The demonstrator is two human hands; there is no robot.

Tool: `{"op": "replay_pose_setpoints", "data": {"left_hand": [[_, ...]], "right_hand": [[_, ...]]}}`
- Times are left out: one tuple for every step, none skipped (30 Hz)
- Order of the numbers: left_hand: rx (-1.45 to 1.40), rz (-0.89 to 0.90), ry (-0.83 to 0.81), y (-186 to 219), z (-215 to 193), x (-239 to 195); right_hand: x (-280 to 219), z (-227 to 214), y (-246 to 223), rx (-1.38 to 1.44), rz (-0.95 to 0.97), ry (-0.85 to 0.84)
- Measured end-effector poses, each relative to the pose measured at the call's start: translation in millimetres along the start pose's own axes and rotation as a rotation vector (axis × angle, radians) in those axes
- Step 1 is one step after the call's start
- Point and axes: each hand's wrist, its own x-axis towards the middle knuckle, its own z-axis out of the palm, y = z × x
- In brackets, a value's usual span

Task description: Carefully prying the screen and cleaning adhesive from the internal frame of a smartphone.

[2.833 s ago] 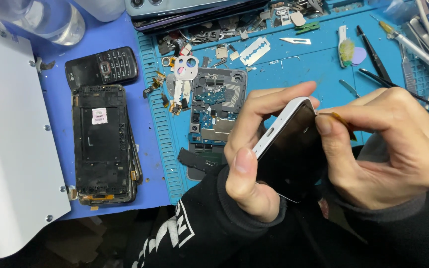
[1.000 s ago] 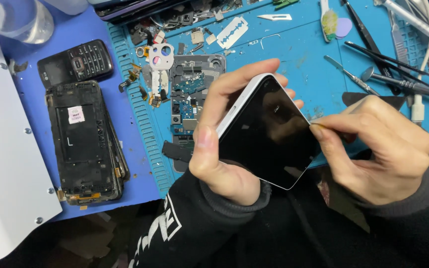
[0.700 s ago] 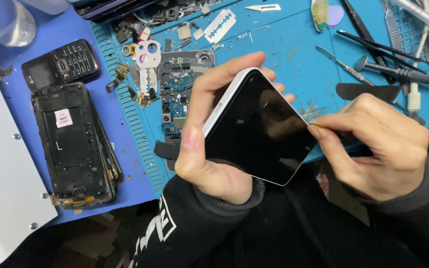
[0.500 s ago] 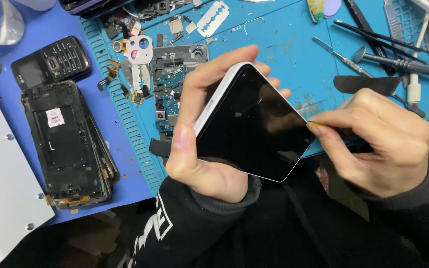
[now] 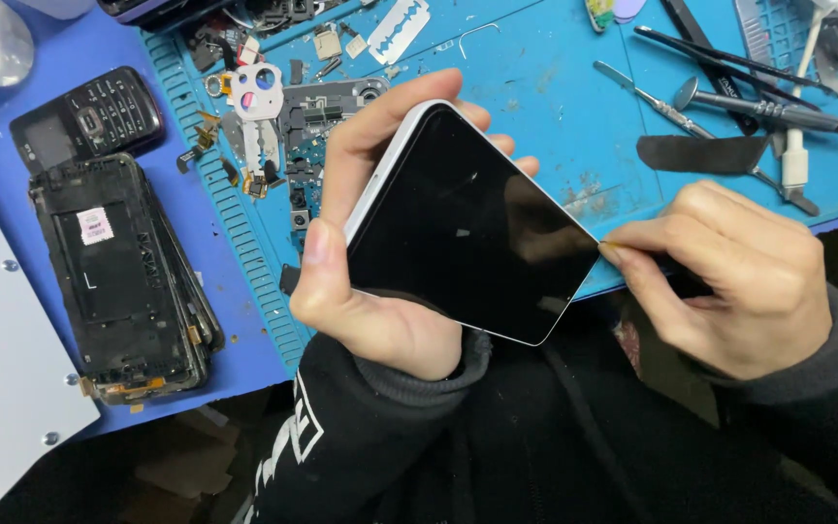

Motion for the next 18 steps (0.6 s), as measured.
{"op": "replay_pose_setpoints", "data": {"left_hand": [[-0.001, 0.000, -0.001, -0.3, -0.2, -0.2], [0.004, 0.002, -0.003, -0.6, -0.3, -0.5], [0.011, 0.006, -0.005, -0.4, -1.0, -0.8], [0.012, 0.007, -0.007, 0.0, -1.3, -1.2], [-0.007, 0.012, -0.001, 0.6, -1.6, -1.2], [-0.026, 0.018, 0.005, 1.2, -1.9, -1.2], [-0.031, 0.019, 0.003, 0.9, -0.7, -0.7], [-0.019, 0.015, 0.001, 0.8, 0.4, -0.1], [-0.004, 0.016, 0.004, 1.7, 1.5, 0.7], [-0.005, 0.021, 0.006, 1.1, 2.0, 1.1], [0.001, 0.019, 0.005, 1.7, 1.6, 1.9], [0.007, 0.016, 0.005, 2.5, 1.4, 2.6], [0.005, 0.027, 0.002, 2.5, 2.5, 3.8], [0.001, 0.018, -0.011, 2.4, 3.6, 5.0], [-0.002, 0.006, -0.021, 2.5, 3.9, 5.2], [-0.003, 0.015, -0.022, 3.3, 4.2, 4.7], [0.004, 0.015, -0.041, 4.3, 4.8, 4.4], [0.011, 0.014, -0.059, 5.5, 5.3, 4.3]], "right_hand": [[0.3, -0.8, -0.7, -0.001, 0.001, 0.001], [0.6, -1.7, -1.4, -0.001, 0.006, -0.006], [1.0, -2.0, -2.4, 0.001, 0.011, -0.011], [-1.7, -1.0, -0.8, 0.001, 0.011, -0.009], [-3.7, -0.3, 0.9, -0.034, 0.016, -0.023], [-5.6, 0.5, 2.6, -0.069, 0.022, -0.037], [-5.2, -1.8, -0.4, -0.073, 0.022, -0.037], [-4.7, -4.0, -3.5, -0.020, 0.104, -0.028], [-2.4, -6.0, -6.4, 0.036, 0.181, -0.022], [-4.7, -9.0, -6.0, 0.035, 0.175, -0.024], [-6.2, -10.5, -5.9, 0.026, 0.201, 0.042], [-7.7, -12.3, -6.0, 0.018, 0.225, 0.108], [-7.1, -11.8, -6.8, 0.015, 0.214, 0.112], [-6.6, -11.2, -7.6, 0.063, 0.192, 0.177], [-6.8, -9.7, -9.0, 0.116, 0.170, 0.239], [4.0, -10.3, -15.8, 0.114, 0.160, 0.240], [15.3, -11.5, -22.7, 0.098, 0.089, 0.245], [26.7, -12.6, -29.9, 0.082, 0.019, 0.250]]}}
